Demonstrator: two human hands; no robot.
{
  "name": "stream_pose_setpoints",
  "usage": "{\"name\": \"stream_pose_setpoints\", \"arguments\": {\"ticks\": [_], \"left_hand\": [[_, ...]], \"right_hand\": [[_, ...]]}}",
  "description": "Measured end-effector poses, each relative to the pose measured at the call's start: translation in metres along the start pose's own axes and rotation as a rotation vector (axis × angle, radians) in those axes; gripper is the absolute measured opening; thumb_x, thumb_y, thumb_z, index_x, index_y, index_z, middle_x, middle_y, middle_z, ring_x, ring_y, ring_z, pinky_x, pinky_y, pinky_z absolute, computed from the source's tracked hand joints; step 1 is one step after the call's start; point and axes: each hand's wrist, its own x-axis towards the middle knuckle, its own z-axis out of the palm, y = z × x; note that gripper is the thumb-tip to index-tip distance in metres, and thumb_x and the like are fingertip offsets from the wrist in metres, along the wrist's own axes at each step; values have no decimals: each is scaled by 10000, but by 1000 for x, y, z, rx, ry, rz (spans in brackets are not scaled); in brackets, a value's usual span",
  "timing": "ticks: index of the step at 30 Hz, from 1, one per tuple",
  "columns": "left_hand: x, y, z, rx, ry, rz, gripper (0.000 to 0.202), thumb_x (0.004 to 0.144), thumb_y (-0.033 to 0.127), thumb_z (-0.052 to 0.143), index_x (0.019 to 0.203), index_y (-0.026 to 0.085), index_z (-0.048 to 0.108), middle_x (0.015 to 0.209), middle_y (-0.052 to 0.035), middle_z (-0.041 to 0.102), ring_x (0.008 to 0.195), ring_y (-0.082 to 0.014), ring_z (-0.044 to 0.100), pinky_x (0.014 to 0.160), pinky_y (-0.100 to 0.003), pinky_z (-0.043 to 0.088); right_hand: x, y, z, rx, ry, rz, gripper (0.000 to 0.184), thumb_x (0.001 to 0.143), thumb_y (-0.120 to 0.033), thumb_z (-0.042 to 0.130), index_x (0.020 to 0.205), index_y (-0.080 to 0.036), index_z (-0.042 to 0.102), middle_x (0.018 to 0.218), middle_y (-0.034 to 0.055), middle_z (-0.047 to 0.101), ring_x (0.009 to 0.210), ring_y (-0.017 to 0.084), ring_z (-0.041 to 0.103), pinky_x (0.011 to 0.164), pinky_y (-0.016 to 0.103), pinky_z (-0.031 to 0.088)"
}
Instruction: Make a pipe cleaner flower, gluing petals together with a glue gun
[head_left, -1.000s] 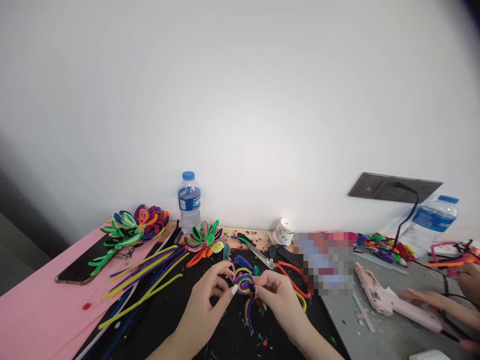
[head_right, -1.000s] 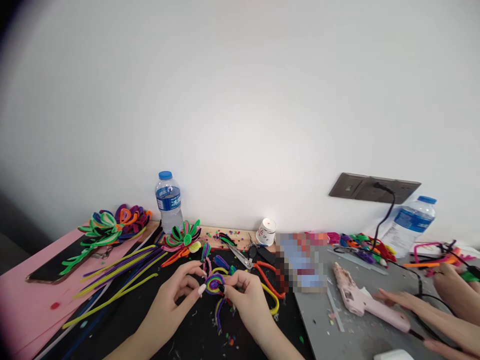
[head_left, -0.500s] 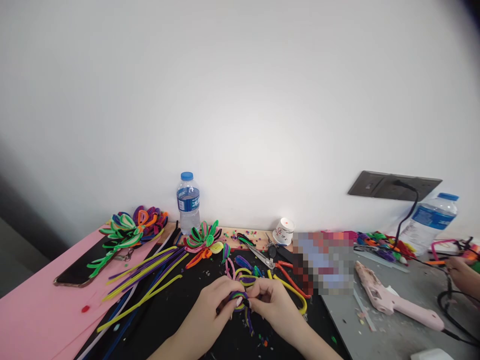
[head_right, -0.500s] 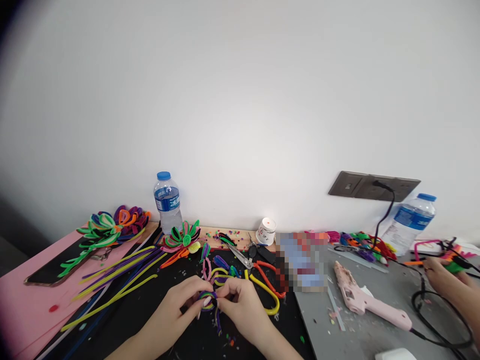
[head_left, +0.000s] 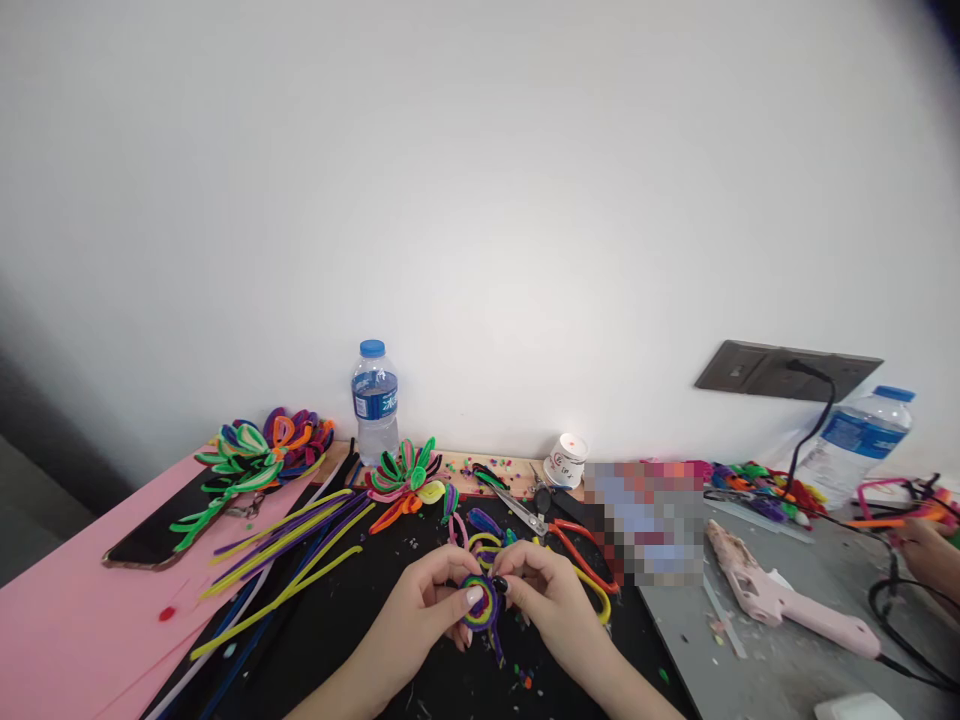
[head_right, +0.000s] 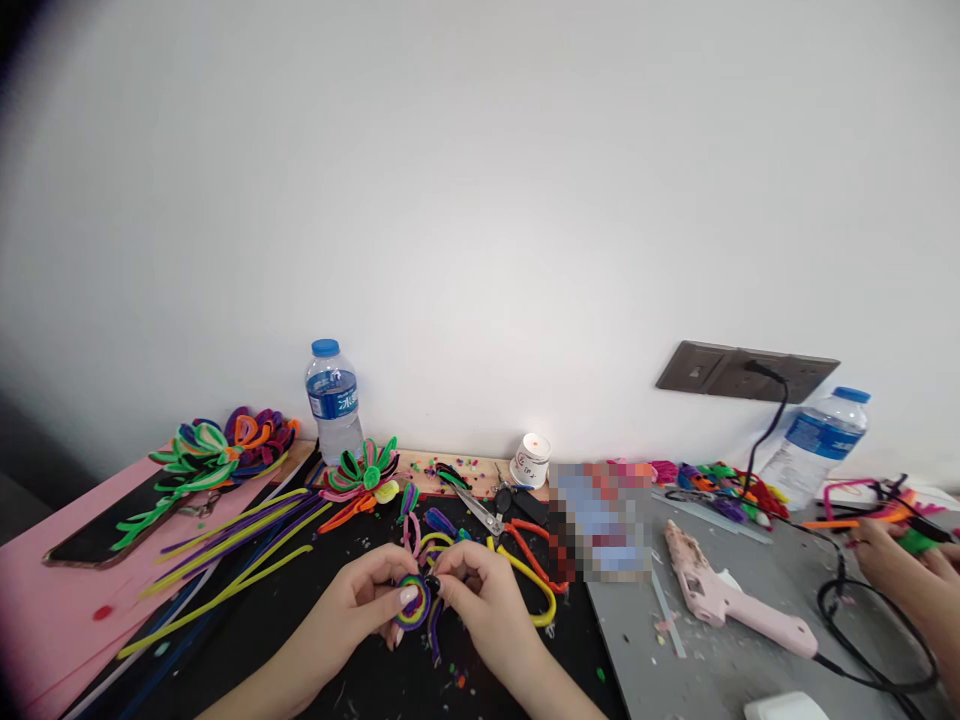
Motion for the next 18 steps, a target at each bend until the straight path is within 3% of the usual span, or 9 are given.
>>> {"name": "stream_pose_setpoints", "arguments": {"ticks": [8, 18], "left_hand": [[-4, 5, 5, -75, -46, -37, 186, 733, 306, 616, 829, 159, 556, 692, 22, 551, 482, -64, 502, 469, -199, 424], [-2, -1, 4, -75, -90, -40, 176, 723, 276, 635, 811, 152, 546, 689, 22, 559, 471, -57, 490, 465, -205, 441]], "right_hand": [[0, -1, 1, -31, -5, -73, 101, 734, -169, 580, 638, -167, 550, 704, -5, 546, 653, 131, 479, 570, 218, 366], [-1, -2, 3, 41, -18, -10, 173, 755, -250, 572, 614, -164, 520, 657, -20, 496, 563, 108, 438, 526, 215, 353]]}}
